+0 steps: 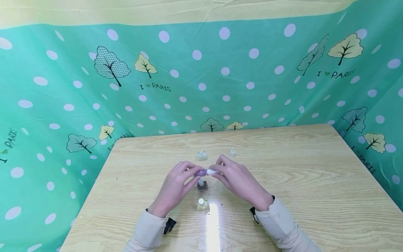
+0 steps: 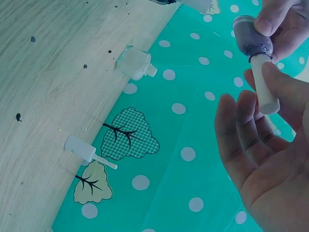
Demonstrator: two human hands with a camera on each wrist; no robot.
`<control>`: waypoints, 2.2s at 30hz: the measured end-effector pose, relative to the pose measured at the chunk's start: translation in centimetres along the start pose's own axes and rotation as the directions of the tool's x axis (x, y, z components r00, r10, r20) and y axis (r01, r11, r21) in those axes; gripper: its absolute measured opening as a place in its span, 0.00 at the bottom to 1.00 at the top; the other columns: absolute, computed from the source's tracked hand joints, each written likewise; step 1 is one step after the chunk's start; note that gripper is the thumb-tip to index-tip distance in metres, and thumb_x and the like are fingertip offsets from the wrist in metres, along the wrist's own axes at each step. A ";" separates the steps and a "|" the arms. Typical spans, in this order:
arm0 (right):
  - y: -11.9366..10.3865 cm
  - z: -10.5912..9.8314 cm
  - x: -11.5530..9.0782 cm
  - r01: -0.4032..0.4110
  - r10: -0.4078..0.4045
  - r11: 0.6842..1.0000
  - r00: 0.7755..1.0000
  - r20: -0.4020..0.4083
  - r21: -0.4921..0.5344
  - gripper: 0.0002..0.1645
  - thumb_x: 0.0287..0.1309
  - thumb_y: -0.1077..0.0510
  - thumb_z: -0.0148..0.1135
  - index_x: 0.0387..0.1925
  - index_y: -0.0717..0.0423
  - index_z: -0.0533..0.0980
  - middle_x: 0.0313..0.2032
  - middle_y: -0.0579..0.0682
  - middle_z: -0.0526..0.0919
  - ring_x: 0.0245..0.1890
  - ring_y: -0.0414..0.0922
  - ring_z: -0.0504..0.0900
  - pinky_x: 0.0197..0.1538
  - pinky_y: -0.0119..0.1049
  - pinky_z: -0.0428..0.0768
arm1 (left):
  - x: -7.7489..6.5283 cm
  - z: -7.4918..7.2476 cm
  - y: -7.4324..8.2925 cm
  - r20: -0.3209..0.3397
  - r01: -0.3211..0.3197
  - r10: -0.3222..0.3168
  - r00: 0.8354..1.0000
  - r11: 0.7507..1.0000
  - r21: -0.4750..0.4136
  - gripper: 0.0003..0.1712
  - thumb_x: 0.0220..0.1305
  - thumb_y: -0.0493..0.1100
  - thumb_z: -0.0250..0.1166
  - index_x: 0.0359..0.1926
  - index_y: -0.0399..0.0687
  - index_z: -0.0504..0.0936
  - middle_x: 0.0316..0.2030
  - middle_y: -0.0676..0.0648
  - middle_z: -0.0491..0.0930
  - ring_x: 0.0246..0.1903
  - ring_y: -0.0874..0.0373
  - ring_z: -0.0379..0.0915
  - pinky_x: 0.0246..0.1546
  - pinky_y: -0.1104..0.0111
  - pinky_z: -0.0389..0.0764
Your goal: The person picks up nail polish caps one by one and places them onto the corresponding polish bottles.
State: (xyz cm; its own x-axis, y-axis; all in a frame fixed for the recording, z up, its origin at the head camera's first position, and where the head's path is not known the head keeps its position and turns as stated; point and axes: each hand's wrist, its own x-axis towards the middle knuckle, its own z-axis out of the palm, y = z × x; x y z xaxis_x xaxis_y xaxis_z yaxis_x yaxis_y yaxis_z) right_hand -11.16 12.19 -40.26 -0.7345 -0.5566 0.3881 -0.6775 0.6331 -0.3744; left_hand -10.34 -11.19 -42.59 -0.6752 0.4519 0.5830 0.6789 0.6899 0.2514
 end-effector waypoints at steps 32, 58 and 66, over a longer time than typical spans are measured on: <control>0.5 0.0 0.7 -0.266 0.220 0.903 0.961 0.168 0.337 0.20 0.74 0.48 0.51 0.25 0.45 0.78 0.23 0.40 0.69 0.22 0.36 0.64 0.26 0.31 0.69 | -0.3 0.7 0.4 -0.052 -0.013 0.007 0.999 0.993 -0.115 0.13 0.67 0.43 0.65 0.51 0.49 0.84 0.43 0.55 0.77 0.43 0.62 0.72 0.45 0.72 0.77; 0.4 -0.6 -0.4 -0.074 0.087 0.970 0.995 -0.045 0.231 0.13 0.57 0.61 0.70 0.45 0.49 0.83 0.36 0.39 0.84 0.30 0.30 0.78 0.33 0.28 0.81 | -0.3 0.2 -0.1 -0.019 0.031 -0.033 0.999 0.992 -0.120 0.13 0.66 0.44 0.65 0.51 0.51 0.84 0.44 0.56 0.78 0.46 0.63 0.72 0.50 0.68 0.77; 0.6 -0.3 -0.3 -0.091 0.106 0.964 0.993 -0.044 0.250 0.10 0.60 0.59 0.68 0.43 0.51 0.84 0.32 0.39 0.84 0.27 0.32 0.78 0.30 0.27 0.81 | -0.3 0.2 0.0 -0.022 0.035 -0.038 0.999 0.992 -0.122 0.14 0.66 0.45 0.65 0.51 0.50 0.84 0.43 0.55 0.78 0.45 0.63 0.73 0.50 0.70 0.78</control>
State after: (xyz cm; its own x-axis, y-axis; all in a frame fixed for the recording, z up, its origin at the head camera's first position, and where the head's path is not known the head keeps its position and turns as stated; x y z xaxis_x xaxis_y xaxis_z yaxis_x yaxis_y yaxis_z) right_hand -11.33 12.86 -40.37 -0.7997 -0.4621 0.3833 -0.5953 0.5268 -0.6067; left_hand -10.17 -11.24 -42.95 -0.6939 0.4129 0.5900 0.6851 0.6310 0.3641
